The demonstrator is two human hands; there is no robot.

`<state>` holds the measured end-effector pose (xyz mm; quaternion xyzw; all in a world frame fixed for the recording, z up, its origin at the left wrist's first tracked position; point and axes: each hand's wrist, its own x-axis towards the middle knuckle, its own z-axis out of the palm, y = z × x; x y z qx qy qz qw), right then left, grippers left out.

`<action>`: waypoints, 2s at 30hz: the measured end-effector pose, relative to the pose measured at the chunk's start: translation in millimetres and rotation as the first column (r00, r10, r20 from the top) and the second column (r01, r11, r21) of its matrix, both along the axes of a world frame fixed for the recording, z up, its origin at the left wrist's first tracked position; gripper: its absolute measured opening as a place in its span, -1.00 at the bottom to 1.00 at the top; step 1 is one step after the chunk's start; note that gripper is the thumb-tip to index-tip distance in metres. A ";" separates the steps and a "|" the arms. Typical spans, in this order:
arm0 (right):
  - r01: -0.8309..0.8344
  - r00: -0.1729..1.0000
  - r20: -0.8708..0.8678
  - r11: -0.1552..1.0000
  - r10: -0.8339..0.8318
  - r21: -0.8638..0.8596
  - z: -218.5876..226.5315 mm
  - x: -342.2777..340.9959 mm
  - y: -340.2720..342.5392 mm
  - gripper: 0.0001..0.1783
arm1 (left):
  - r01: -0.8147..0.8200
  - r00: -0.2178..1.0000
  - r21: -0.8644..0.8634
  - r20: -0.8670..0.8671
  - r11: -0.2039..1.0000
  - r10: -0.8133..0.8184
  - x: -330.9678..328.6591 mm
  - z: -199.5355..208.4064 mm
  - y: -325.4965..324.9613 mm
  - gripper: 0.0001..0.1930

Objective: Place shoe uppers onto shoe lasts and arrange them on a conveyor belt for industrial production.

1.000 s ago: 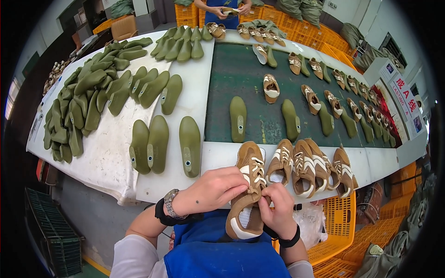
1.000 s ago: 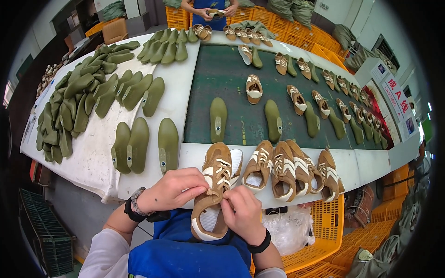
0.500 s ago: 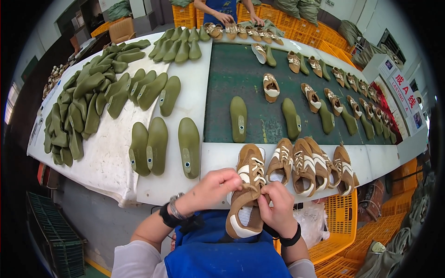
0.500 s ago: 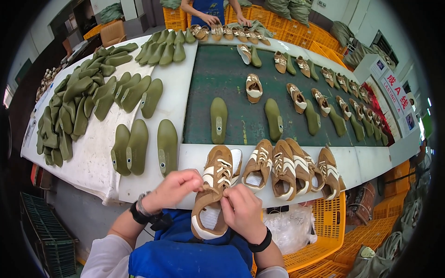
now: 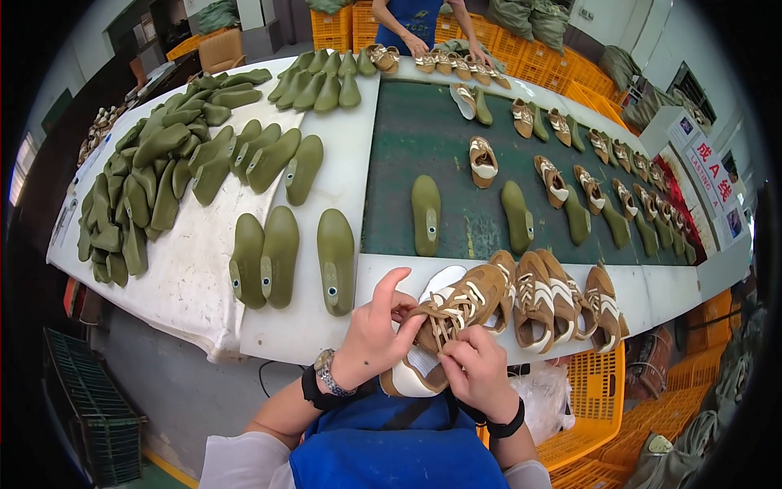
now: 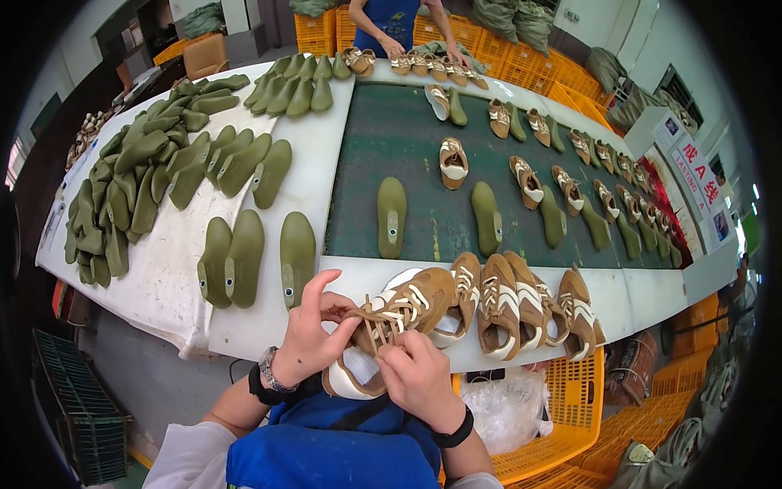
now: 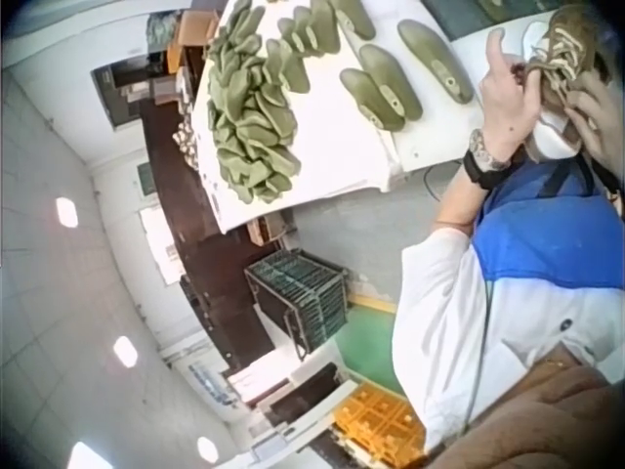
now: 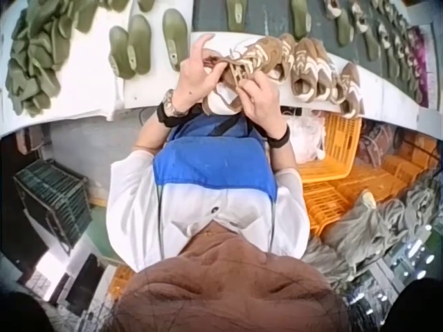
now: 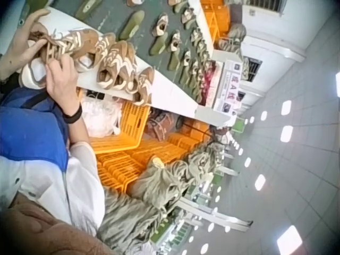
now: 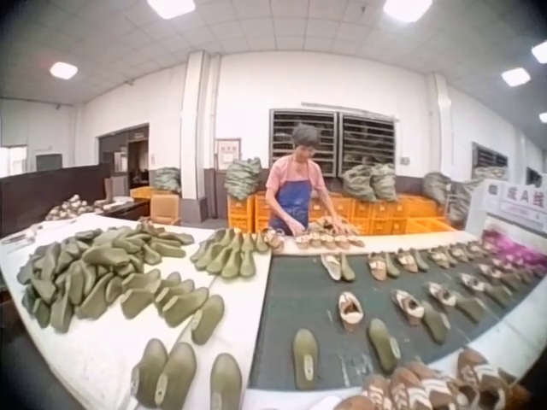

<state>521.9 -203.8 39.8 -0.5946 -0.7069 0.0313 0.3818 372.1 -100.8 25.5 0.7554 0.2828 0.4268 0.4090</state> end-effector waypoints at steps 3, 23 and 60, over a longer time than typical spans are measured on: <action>-0.018 1.000 -0.019 1.000 0.017 -0.016 -0.2 2.2 -1.2 -0.85 | -0.007 0.999 0.005 0.036 1.000 0.007 1.5 1.2 -2.2 -0.40; 0.260 0.889 -0.428 0.948 -0.160 0.185 -25.9 3.0 -4.0 -0.62 | 0.116 0.936 0.424 -0.350 0.898 0.044 9.0 22.1 -18.0 -0.66; 0.604 0.662 -0.425 0.775 -0.618 -0.186 -126.1 92.7 -99.3 -0.90 | 0.195 0.937 0.093 -0.313 0.976 -0.157 29.2 25.2 57.5 -0.77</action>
